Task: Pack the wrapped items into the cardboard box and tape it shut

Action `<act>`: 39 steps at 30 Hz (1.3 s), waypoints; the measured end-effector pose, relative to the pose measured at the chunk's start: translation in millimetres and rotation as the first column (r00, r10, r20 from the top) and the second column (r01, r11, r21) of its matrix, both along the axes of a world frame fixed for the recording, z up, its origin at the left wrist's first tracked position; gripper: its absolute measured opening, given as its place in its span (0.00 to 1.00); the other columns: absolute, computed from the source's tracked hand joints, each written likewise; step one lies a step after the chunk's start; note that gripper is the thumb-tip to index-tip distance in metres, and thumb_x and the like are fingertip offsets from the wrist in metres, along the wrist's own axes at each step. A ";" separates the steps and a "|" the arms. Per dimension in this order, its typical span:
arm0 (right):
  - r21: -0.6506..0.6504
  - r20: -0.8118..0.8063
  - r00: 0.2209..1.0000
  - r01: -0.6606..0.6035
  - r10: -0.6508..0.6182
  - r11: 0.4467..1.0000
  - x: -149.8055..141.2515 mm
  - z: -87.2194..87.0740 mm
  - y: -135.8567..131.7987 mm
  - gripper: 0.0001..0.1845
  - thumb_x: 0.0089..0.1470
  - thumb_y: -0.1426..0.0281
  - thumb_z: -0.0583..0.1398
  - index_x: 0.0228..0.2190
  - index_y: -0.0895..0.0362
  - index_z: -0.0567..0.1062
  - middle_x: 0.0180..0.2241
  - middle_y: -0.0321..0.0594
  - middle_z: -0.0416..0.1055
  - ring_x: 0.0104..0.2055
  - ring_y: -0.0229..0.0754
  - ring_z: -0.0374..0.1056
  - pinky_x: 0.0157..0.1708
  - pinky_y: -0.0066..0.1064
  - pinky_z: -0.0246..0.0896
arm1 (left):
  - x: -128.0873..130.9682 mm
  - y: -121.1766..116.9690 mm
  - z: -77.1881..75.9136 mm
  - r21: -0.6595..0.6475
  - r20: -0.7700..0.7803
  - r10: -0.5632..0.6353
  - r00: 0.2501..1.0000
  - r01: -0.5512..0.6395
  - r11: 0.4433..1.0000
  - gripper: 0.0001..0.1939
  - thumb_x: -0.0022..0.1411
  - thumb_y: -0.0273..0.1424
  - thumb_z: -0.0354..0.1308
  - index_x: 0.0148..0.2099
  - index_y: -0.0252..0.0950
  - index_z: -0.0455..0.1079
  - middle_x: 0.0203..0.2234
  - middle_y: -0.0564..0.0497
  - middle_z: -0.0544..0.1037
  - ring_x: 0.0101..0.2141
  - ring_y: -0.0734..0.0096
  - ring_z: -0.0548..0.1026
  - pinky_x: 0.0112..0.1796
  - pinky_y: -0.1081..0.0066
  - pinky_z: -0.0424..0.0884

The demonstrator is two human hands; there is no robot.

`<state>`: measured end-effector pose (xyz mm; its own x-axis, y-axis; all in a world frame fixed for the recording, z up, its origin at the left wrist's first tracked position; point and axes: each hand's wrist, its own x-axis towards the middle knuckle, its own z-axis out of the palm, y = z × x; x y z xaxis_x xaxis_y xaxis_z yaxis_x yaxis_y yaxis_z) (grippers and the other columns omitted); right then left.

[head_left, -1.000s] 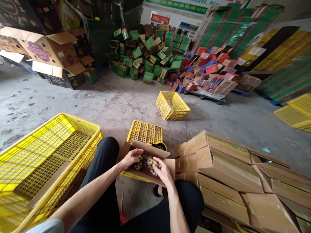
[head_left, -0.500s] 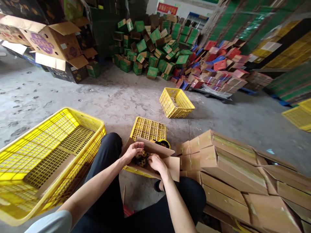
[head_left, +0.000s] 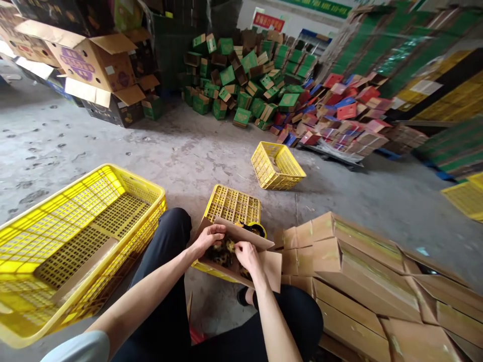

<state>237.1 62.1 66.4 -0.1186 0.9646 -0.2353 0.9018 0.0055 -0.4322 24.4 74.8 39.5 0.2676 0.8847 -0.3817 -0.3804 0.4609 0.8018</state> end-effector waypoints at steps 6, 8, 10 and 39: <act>-0.140 -0.616 0.749 0.199 -0.243 0.970 34.3 23.7 -38.7 0.20 0.59 0.50 0.66 0.33 0.54 0.83 0.36 0.45 0.84 0.40 0.54 0.81 0.43 0.41 0.77 | 5.1 -5.6 -2.7 0.019 -0.001 -0.128 0.992 0.128 0.992 0.36 0.49 0.38 0.80 0.60 0.40 0.77 0.61 0.41 0.76 0.59 0.50 0.75 0.53 0.60 0.73; -0.272 -0.801 0.471 0.265 -0.370 0.925 40.6 25.3 -48.4 0.23 0.49 0.46 0.73 0.31 0.53 0.82 0.35 0.44 0.84 0.39 0.54 0.80 0.42 0.42 0.77 | 6.2 -8.7 -0.4 0.022 0.028 -0.202 0.979 0.201 0.979 0.39 0.50 0.40 0.81 0.63 0.42 0.75 0.63 0.41 0.75 0.58 0.50 0.75 0.51 0.60 0.75; -0.331 -0.855 0.310 0.291 -0.416 0.897 41.7 25.0 -52.6 0.24 0.44 0.46 0.76 0.30 0.52 0.82 0.33 0.42 0.83 0.37 0.51 0.78 0.40 0.41 0.77 | 6.4 -11.0 3.2 0.021 0.062 -0.287 0.956 0.286 0.958 0.37 0.52 0.45 0.79 0.62 0.41 0.77 0.58 0.40 0.78 0.53 0.53 0.79 0.49 0.60 0.77; -0.403 -0.884 0.137 0.264 -0.448 0.876 26.1 10.9 -56.8 0.30 0.42 0.54 0.79 0.47 0.49 0.86 0.55 0.42 0.81 0.59 0.57 0.76 0.63 0.53 0.69 | 7.6 -15.7 16.3 0.017 0.208 -0.217 0.954 0.218 0.976 0.36 0.50 0.38 0.82 0.60 0.40 0.77 0.55 0.42 0.80 0.49 0.59 0.83 0.54 0.60 0.76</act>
